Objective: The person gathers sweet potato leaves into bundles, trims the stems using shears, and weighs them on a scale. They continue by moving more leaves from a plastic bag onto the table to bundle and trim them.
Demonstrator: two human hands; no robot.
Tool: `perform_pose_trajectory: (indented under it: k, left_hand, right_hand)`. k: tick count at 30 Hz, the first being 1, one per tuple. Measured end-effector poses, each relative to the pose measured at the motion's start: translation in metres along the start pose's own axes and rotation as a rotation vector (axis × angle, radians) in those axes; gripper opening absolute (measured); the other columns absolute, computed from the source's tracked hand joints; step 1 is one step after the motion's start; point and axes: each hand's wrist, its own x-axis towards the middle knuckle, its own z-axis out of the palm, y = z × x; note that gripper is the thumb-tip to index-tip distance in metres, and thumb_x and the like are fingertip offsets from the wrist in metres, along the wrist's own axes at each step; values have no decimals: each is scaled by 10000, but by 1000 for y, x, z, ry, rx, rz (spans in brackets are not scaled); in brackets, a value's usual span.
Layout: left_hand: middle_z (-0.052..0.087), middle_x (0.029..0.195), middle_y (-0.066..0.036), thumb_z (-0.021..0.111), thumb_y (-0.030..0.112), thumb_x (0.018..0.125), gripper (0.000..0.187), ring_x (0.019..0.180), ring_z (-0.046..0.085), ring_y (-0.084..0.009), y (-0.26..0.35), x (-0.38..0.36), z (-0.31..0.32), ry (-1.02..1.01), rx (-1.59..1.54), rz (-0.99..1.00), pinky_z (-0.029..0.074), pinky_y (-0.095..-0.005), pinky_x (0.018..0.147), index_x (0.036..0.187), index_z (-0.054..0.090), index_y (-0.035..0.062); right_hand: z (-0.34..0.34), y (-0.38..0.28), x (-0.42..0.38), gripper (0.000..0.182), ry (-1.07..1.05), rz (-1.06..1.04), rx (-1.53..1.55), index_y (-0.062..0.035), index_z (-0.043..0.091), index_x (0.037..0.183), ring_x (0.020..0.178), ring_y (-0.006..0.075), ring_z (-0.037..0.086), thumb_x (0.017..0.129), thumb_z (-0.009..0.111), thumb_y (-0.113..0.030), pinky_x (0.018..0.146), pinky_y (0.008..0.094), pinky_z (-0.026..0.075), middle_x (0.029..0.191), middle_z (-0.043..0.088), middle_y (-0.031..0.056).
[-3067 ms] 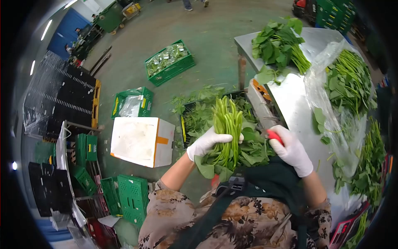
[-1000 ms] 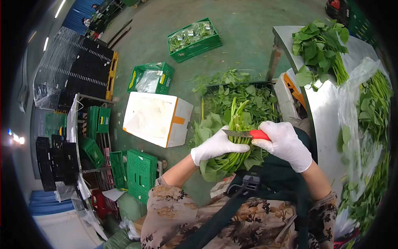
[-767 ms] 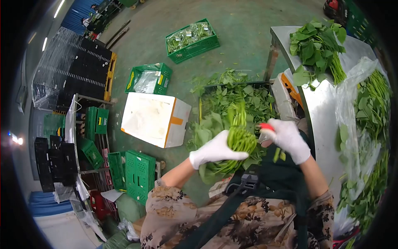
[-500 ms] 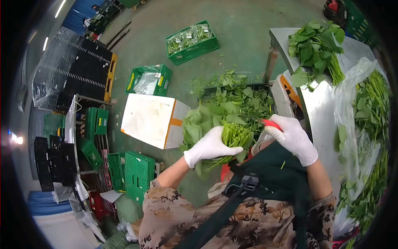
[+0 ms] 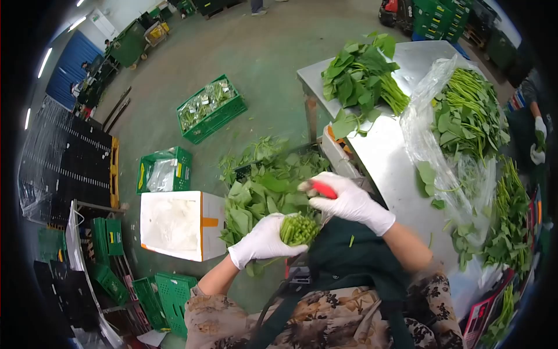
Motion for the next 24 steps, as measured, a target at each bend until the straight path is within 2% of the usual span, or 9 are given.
perform_pose_trajectory:
  k: [1,3,5,7,10,13,16,19,24]
  left_hand:
    - [689,951,-52,825,210,737,377,847,629,-127,7,3,-3,-102,-80,-31,505,-290,814,1017,651,26]
    - [701,982,-69,809,214,754,446,898,642,-132,16,5,0,-141,-434,-58,510,-301,842,1120,624,40]
    - [689,1056,-32,796,163,787,460,935,597,-79,18,9,-6,-212,-429,-93,488,-271,891,1181,607,20]
    - [678,1082,-36,797,169,792,472,963,592,-84,12,16,-4,-108,-555,-73,479,-274,913,1188,601,4]
    - [667,1124,-45,795,157,804,471,1011,597,-108,16,34,-18,117,-576,-75,473,-294,944,1202,595,2]
    - [675,1089,-42,778,135,817,400,954,624,-123,38,56,-33,311,-560,-23,513,-296,874,1158,613,6]
    - [706,974,-55,769,138,773,360,875,654,-117,61,99,-42,459,-239,182,529,-289,806,1082,639,5]
    - [685,859,-94,791,241,682,402,804,650,-286,93,153,-40,678,480,489,507,-384,768,1029,652,94]
    - [680,979,-86,840,217,591,553,974,623,-285,113,262,10,666,483,724,447,-410,942,1098,644,114]
  right_hand:
    - [3,1,2,370,34,-188,-97,-46,625,1187,1002,181,612,889,653,-263,885,330,489,1064,637,100]
    - [4,5,0,364,-100,46,6,-44,628,1173,934,166,618,888,650,-270,869,317,488,997,652,81]
    - [-3,-1,-2,326,-248,292,14,-41,642,1120,869,147,626,895,637,-276,846,305,489,921,669,56]
    - [-6,20,-8,254,-105,454,130,-37,652,1011,790,117,619,910,620,-268,742,274,494,843,669,25]
    - [-26,25,-23,180,197,381,400,-48,631,916,630,52,535,931,590,-222,539,225,413,791,644,9]
    - [-47,25,-47,179,384,316,450,-56,635,911,530,47,457,942,589,-227,509,205,370,768,635,5]
    - [-66,20,-76,162,548,265,479,-43,629,926,489,45,430,953,578,-195,477,201,347,741,612,12]
    - [-81,26,-107,154,676,230,526,-27,619,927,462,38,412,958,573,-171,438,198,331,736,607,24]
    - [-92,45,-150,156,835,257,473,-20,613,918,436,45,416,946,572,-168,409,211,333,730,608,35]
